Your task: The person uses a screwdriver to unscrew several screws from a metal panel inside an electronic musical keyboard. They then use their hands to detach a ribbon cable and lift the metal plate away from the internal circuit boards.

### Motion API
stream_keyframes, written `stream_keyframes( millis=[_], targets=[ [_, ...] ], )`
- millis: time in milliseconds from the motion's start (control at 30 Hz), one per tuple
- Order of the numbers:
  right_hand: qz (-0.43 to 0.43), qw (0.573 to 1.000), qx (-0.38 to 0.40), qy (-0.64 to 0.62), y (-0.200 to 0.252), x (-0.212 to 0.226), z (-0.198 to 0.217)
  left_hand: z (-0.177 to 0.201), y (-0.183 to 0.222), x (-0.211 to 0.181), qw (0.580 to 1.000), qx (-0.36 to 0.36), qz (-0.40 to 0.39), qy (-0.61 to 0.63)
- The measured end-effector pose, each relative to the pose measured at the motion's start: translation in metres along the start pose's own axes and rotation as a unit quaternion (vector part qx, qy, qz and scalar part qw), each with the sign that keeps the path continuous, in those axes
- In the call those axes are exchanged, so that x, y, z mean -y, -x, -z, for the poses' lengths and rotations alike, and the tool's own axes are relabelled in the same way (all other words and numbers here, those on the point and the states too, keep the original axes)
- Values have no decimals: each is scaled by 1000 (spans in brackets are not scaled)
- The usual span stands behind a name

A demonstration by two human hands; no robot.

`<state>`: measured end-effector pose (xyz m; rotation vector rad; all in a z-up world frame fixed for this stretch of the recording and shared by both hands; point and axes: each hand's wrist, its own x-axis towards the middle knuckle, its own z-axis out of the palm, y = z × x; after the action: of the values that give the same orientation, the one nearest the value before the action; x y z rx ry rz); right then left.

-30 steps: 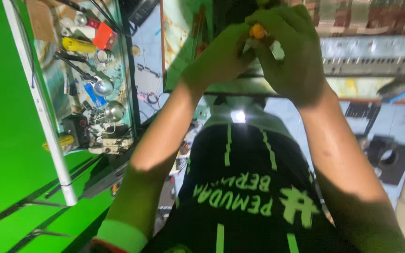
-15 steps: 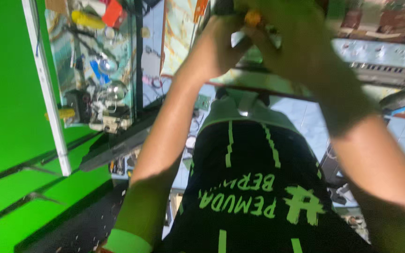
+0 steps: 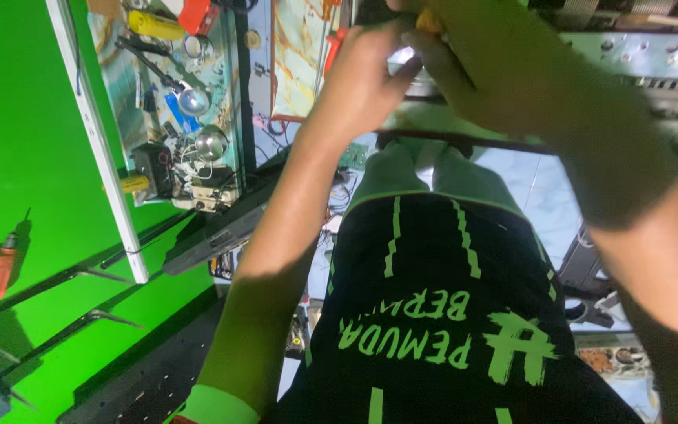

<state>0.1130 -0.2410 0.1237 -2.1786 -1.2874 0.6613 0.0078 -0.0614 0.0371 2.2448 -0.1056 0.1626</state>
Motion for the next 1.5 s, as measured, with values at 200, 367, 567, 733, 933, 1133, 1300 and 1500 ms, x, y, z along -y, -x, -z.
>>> stream_keyframes(
  millis=[200, 367, 567, 733, 933, 1133, 1300, 1500],
  targets=[
    [95, 993, -74, -4, 6, -8, -5, 3, 0, 0, 997, -43, 11, -68],
    [155, 964, -201, -83, 20, -49, -24, -2, -11, -8, 993, -81, 72, -36],
    [-64, 975, -144, -160, 41, -92, -82, -27, -9, -38, 994, -104, 9, -10],
    [-73, 895, -153, -413, 60, -113, -124, -86, -6, -72, 995, 25, -69, -62],
    [-65, 934, -266, -229, 81, -124, -135, -103, 10, -36, 996, -86, -17, 24],
    [-121, 900, -290, -302, 79, -127, -152, -79, 22, 43, 968, -146, 128, -161],
    [-144, 901, -292, -288, 75, -128, -167, -89, 14, 67, 966, -103, 135, -195],
    [-117, 911, -315, -238, 72, -127, -160, -95, 6, 76, 951, -83, 97, -282]
  ],
)
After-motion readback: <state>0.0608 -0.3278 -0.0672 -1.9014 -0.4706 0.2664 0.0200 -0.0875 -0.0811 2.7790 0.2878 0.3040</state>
